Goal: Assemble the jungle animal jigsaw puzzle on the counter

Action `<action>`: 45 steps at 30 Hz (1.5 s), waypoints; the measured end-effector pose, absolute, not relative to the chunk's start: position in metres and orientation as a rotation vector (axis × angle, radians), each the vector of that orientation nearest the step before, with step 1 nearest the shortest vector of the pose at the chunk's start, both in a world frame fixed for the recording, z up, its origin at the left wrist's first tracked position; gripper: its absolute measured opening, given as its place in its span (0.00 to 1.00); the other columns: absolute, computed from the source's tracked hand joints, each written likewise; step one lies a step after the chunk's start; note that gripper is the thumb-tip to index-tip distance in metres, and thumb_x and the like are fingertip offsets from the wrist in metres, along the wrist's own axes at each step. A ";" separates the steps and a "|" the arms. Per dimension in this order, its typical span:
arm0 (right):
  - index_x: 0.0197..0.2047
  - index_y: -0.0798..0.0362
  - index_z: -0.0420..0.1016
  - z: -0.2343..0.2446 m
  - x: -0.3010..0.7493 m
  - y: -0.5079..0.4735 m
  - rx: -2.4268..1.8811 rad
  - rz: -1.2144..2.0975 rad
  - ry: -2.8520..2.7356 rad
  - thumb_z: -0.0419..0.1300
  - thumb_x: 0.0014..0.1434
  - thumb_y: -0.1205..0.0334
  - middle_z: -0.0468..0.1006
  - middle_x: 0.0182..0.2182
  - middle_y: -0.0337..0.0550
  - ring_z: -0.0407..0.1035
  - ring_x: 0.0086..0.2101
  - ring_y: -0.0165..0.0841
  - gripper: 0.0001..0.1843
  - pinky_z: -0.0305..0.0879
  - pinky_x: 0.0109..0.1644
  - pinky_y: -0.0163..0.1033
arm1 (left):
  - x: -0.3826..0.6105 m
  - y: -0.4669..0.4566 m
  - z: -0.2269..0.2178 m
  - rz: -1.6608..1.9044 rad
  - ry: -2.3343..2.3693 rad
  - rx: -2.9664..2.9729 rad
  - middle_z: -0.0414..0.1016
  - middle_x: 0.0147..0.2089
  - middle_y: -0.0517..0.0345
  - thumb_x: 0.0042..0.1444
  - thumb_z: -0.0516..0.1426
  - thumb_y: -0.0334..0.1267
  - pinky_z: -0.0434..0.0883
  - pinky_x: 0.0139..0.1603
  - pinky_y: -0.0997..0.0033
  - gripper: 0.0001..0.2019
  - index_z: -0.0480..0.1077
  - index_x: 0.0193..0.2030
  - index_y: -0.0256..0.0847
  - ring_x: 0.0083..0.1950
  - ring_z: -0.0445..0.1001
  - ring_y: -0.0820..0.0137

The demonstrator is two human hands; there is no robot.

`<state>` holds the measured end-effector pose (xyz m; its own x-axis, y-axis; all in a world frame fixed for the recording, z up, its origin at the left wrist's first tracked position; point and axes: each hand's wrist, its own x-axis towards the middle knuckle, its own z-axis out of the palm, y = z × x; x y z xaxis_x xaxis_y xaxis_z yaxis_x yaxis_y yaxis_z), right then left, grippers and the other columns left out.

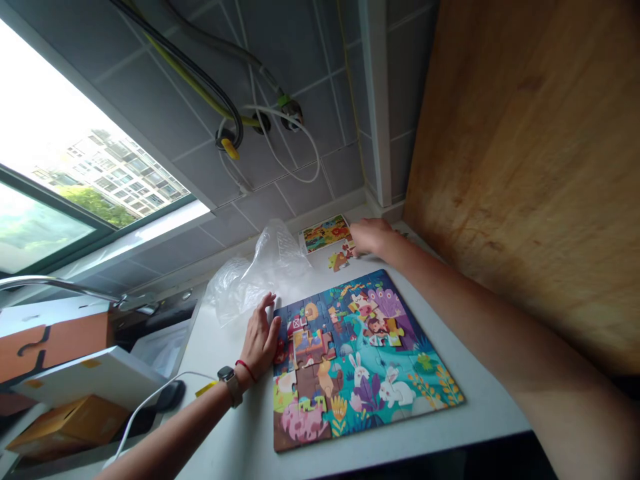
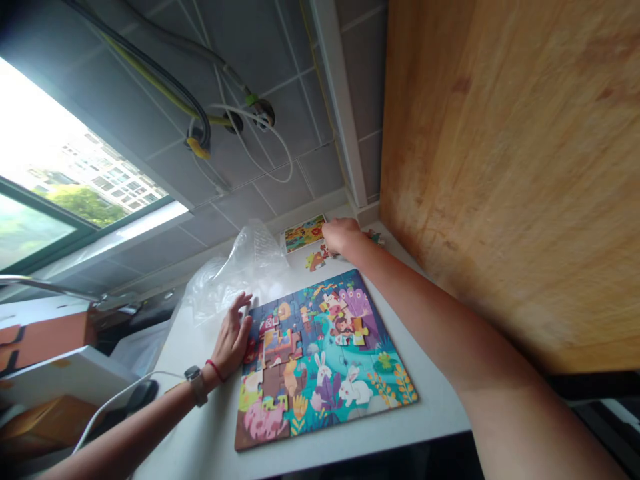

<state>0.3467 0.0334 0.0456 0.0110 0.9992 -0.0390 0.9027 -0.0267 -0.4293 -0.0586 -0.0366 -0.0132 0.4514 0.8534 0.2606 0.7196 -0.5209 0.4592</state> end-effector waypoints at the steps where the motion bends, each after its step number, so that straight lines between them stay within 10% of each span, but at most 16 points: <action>1: 0.47 0.56 0.86 0.043 0.344 0.035 -2.033 0.477 -1.959 0.80 0.45 0.45 0.85 0.47 0.62 0.79 0.51 0.54 0.31 0.74 0.52 0.46 | -0.058 -0.037 -0.013 0.687 1.347 2.426 0.66 0.71 0.41 0.74 0.47 0.51 0.69 0.65 0.43 0.29 0.48 0.77 0.46 0.67 0.71 0.54; 14: 0.47 0.56 0.87 0.053 0.339 0.027 -2.231 0.491 -1.874 0.80 0.46 0.52 0.85 0.46 0.63 0.79 0.51 0.54 0.26 0.74 0.54 0.47 | -0.058 -0.037 -0.013 0.685 1.360 2.420 0.64 0.72 0.41 0.74 0.47 0.50 0.69 0.65 0.44 0.29 0.47 0.77 0.47 0.67 0.71 0.54; 22: 0.34 0.55 0.83 0.082 0.366 0.026 -1.846 0.774 -1.889 0.78 0.50 0.60 0.85 0.30 0.44 0.81 0.37 0.40 0.11 0.76 0.43 0.39 | -0.055 -0.040 -0.011 0.725 1.357 2.412 0.64 0.72 0.40 0.74 0.47 0.50 0.69 0.65 0.44 0.30 0.45 0.78 0.46 0.67 0.71 0.55; 31: 0.69 0.50 0.68 0.100 0.355 0.007 -0.992 1.369 -1.536 0.78 0.48 0.61 0.83 0.33 0.38 0.82 0.33 0.37 0.46 0.81 0.33 0.38 | -0.056 -0.039 -0.012 0.701 1.360 2.437 0.65 0.72 0.40 0.74 0.47 0.50 0.67 0.67 0.45 0.29 0.47 0.77 0.45 0.68 0.71 0.55; 38: 0.44 0.52 0.77 0.118 0.337 -0.002 -0.970 1.348 -1.468 0.76 0.54 0.51 0.82 0.31 0.40 0.78 0.26 0.31 0.21 0.77 0.27 0.35 | -0.056 -0.038 -0.012 0.699 1.365 2.435 0.65 0.72 0.40 0.74 0.47 0.51 0.68 0.67 0.45 0.29 0.49 0.76 0.45 0.67 0.72 0.55; 45: 0.36 0.52 0.72 0.129 0.336 -0.006 -0.961 1.193 -1.285 0.74 0.55 0.52 0.83 0.34 0.42 0.79 0.37 0.36 0.18 0.78 0.39 0.39 | -0.057 -0.038 -0.012 0.683 1.371 2.454 0.64 0.71 0.39 0.74 0.48 0.50 0.68 0.67 0.45 0.29 0.49 0.77 0.45 0.67 0.71 0.55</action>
<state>0.3362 -0.0064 0.1289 -0.0887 0.9799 0.1785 -0.1054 0.1689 -0.9800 -0.0567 -0.0381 -0.0119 0.4483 0.8496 0.2778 0.7335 -0.5272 0.4290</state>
